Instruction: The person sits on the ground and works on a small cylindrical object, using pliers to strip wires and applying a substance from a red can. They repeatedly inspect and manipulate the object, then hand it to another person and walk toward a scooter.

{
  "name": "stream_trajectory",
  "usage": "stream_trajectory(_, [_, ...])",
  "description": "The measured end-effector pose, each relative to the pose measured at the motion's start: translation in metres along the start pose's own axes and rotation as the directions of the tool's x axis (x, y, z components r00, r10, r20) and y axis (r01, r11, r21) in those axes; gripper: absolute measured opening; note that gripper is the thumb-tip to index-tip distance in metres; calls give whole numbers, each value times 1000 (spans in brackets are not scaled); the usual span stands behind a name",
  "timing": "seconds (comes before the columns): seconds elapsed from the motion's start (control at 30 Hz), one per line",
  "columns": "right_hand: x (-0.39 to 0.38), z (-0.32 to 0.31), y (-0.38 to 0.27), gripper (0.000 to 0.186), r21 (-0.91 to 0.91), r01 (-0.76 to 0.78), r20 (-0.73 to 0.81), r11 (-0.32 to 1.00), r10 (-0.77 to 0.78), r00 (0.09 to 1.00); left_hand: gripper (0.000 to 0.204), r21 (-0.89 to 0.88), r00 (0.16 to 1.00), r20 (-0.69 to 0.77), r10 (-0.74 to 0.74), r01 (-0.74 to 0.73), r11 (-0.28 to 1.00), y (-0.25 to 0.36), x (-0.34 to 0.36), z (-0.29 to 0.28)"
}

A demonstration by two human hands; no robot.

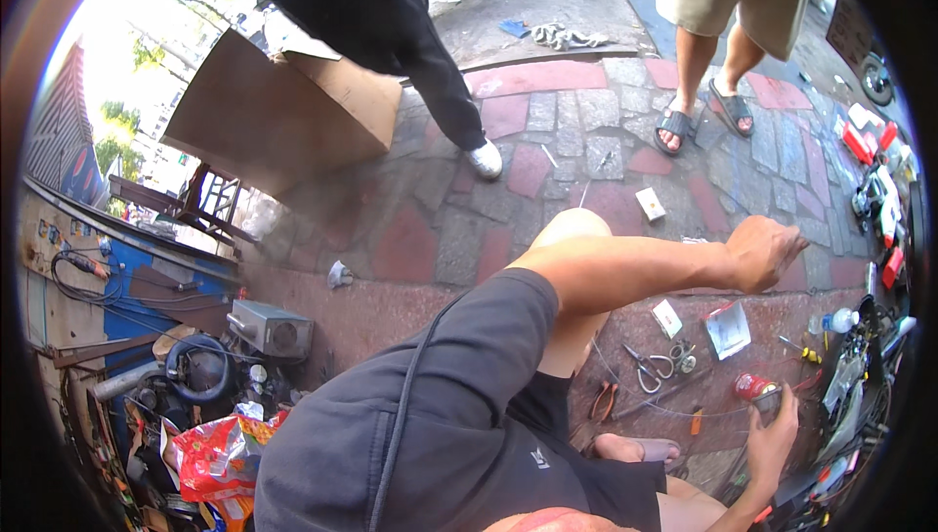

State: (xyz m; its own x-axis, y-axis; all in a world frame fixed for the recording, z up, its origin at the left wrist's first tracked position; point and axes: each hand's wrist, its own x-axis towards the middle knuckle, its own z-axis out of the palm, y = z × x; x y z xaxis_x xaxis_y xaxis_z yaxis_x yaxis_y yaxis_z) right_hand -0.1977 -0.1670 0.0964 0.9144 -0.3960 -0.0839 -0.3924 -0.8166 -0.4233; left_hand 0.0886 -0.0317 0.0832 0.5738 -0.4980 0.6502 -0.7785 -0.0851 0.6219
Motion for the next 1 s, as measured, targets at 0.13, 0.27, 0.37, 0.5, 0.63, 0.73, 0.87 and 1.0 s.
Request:
stream_trajectory(0.13, [3,-6,-11,67,-30,-4,-36,1000,3,999,25,-25,994,102,-28,31,999,-6,-6,-4])
stream_trajectory(0.27, [7,-11,-27,67,7,58,-104,998,-56,993,31,108,932,350,-98,64,992,-18,-13,-2])
stream_trajectory(0.37, [7,-13,-46,67,53,85,-99,995,-80,992,23,137,886,457,-81,20,990,-32,-22,1])
stream_trajectory(0.5, [5,-13,-39,68,89,97,-72,991,-90,993,15,149,824,565,-32,-64,987,-34,-20,0])
stream_trajectory(0.63, [-2,-6,-1,71,9,119,-75,993,-118,990,23,390,571,777,-264,-109,914,-32,-5,6])
stream_trajectory(0.73, [2,0,3,67,-27,52,-18,998,-53,998,35,415,478,822,-311,-127,901,-48,-19,-7])
stream_trajectory(0.87, [2,18,31,59,-51,56,25,997,-55,998,42,346,388,891,-237,-241,907,-50,-16,-16])
stream_trajectory(1.0, [-8,69,67,56,-7,-135,212,991,134,968,40,327,383,899,-213,-261,908,-47,-18,-16])
